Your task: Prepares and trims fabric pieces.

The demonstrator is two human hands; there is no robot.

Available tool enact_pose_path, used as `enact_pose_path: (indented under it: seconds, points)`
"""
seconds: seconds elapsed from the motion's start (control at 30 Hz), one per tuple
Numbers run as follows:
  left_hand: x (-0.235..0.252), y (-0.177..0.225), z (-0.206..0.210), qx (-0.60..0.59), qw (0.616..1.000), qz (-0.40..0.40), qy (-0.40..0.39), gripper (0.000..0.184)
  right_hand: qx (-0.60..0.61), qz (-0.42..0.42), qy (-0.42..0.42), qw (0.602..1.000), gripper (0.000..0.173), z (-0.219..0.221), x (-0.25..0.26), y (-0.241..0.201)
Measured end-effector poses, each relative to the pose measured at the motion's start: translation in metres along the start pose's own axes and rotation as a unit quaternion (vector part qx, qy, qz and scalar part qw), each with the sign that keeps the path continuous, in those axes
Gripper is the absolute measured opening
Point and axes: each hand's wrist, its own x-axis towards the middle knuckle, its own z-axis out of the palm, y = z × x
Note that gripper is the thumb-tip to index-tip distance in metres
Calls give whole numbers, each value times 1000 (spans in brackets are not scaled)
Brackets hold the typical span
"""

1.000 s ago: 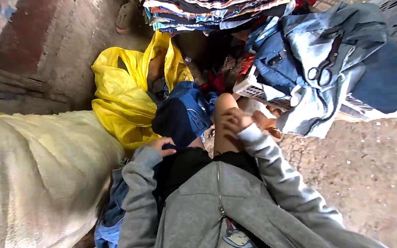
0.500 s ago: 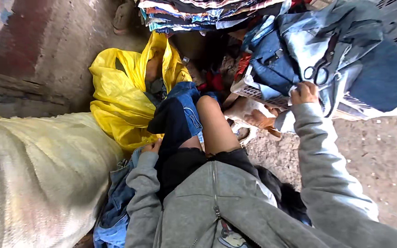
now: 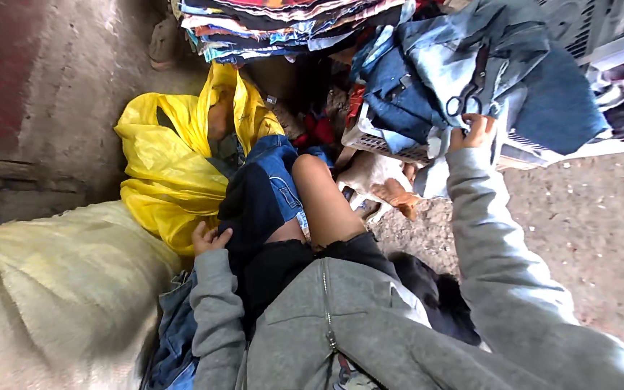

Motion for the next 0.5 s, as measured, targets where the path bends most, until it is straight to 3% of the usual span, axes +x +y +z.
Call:
enact_pose_path:
  seconds: [0.07,0.1,0.23,0.33,0.37,0.43,0.5]
  points:
    - [4,3,2,-74,994,-63,-57,36,9,-44,22,999,47,13,20,28]
    - [2,3,7,-91,989,-91,-74,28,6,-47,18,999,47,13,29,31]
    - [-14,-6,28,-105,983,-135,-71,31,-2,-11,7,1000,56,14,55,25]
    - [-34,18,22,-48,987,-85,-127,29,-45,29,7,999,61,-1,53,-1]
    - [-39,22,21,-24,987,-50,-151,36,-69,94,-52,992,60,-20,43,-34]
    - [-40,24,22,57,977,55,-197,50,-79,151,-85,982,58,-40,30,-74]
    - [-38,32,32,131,966,114,-193,40,-85,156,-87,980,64,-46,28,-81]
